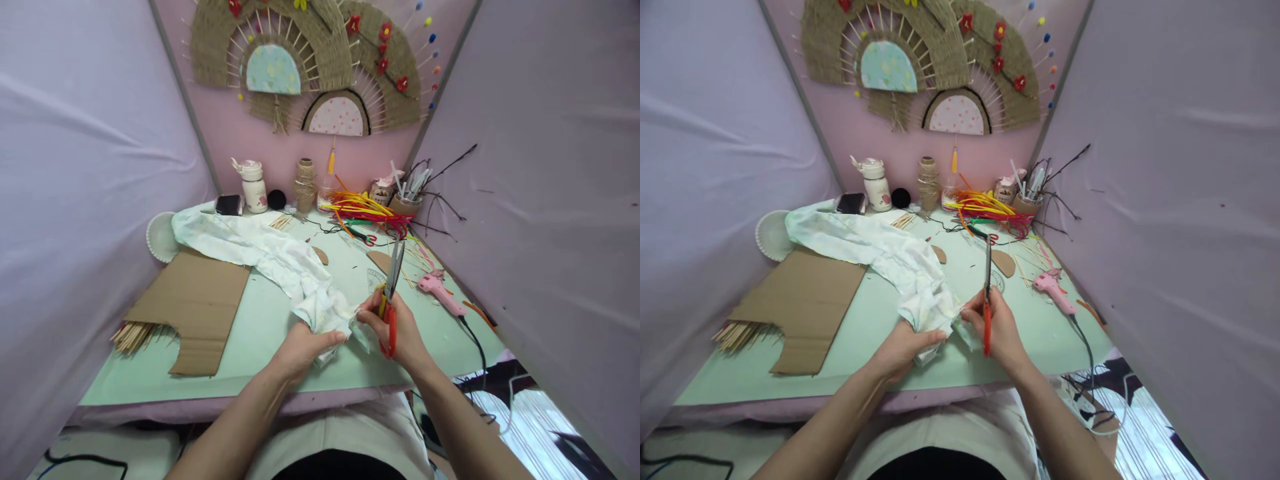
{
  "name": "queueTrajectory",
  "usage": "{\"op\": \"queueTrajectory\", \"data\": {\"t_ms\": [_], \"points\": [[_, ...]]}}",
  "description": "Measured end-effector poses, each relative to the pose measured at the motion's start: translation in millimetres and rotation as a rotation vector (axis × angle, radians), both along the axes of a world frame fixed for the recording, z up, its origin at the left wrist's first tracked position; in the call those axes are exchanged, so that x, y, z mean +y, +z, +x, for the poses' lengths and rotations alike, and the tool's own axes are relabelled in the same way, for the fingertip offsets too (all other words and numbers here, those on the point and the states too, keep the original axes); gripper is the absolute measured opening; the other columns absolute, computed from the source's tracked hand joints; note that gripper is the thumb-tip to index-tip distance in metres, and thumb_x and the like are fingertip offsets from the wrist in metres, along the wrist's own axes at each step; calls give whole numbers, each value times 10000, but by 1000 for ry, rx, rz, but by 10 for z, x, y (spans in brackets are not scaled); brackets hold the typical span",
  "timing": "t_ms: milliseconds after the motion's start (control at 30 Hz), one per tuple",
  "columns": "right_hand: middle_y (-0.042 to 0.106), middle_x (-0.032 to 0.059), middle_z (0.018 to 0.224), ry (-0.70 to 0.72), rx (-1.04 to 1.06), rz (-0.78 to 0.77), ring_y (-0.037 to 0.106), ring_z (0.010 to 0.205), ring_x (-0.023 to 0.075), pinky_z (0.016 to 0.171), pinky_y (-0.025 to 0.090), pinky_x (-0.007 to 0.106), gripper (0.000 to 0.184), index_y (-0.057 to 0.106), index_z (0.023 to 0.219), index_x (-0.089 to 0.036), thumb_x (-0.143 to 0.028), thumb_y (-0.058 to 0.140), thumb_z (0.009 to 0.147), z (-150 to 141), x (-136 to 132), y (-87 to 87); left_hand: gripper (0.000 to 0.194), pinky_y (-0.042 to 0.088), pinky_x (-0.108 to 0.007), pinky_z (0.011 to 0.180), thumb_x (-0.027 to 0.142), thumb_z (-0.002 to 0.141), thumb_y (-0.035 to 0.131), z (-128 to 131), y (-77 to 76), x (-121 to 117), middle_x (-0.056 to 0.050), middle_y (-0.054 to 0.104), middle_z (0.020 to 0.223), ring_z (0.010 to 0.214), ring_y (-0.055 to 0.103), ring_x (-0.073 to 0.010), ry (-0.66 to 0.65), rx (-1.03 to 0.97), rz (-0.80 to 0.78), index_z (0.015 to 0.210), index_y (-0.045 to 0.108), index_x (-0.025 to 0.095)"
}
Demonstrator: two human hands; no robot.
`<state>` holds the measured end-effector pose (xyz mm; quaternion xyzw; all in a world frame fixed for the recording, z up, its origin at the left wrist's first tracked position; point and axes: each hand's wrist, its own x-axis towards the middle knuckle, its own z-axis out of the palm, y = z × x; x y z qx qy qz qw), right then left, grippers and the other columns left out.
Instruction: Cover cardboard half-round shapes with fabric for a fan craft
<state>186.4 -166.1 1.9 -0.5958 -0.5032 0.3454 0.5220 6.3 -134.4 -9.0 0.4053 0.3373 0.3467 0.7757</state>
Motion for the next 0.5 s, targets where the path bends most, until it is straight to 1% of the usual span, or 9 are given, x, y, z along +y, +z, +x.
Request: {"op": "queueTrajectory", "data": {"t_ms": [133, 200, 300, 367, 400, 467, 500], "points": [[640, 7, 761, 35, 8, -101, 603, 680, 176, 651, 477, 313, 302, 429, 785, -231, -372, 694, 757, 30, -161, 76, 583, 509, -359, 899, 350, 674, 836, 63, -33, -41, -138, 705, 1165, 1037, 672, -263, 36, 1, -88, 1187, 644, 151], [648, 25, 842, 42, 12, -115, 585, 683, 163, 640, 473, 303, 299, 432, 804, -229, -375, 687, 751, 46, -241, 115, 570, 518, -368, 890, 345, 649, 852, 91, -36, -46, -144, 720, 1120, 1004, 684, -269, 72, 5, -109, 1145, 664, 135], [630, 38, 931, 36, -12, -120, 540, 687, 145, 626, 455, 285, 257, 447, 850, -228, -334, 656, 743, 137, -426, 163, 588, 522, -360, 889, 314, 630, 865, 109, -22, -39, -135, 719, 1126, 1012, 681, -265, 126, -36, -93, 1154, 661, 144], [606, 25, 903, 71, -43, -133, 504, 675, 141, 603, 433, 270, 214, 462, 876, -232, -332, 614, 763, 238, -613, 172, 595, 525, -344, 877, 301, 633, 863, 107, -5, -32, -128, 718, 1127, 1021, 677, -257, 136, -62, -75, 1168, 653, 148], [592, 18, 866, 116, -60, -158, 485, 658, 141, 587, 423, 266, 197, 476, 881, -233, -354, 595, 780, 286, -723, 167, 599, 528, -337, 867, 295, 629, 865, 106, 3, -30, -125, 720, 1119, 1018, 677, -254, 138, -65, -69, 1169, 651, 148], [562, 9, 776, 220, -100, -256, 464, 625, 147, 568, 419, 269, 212, 521, 877, -232, -422, 574, 800, 352, -951, 138, 609, 532, -333, 851, 290, 615, 871, 109, 16, -30, -119, 726, 1094, 1003, 680, -252, 140, -52, -62, 1164, 653, 145], [547, 7, 731, 246, -120, -316, 465, 610, 152, 563, 423, 273, 230, 543, 867, -232, -452, 569, 805, 362, -1060, 115, 615, 533, -334, 849, 291, 607, 875, 115, 21, -33, -116, 727, 1088, 998, 681, -253, 141, -44, -57, 1163, 654, 146]]}}
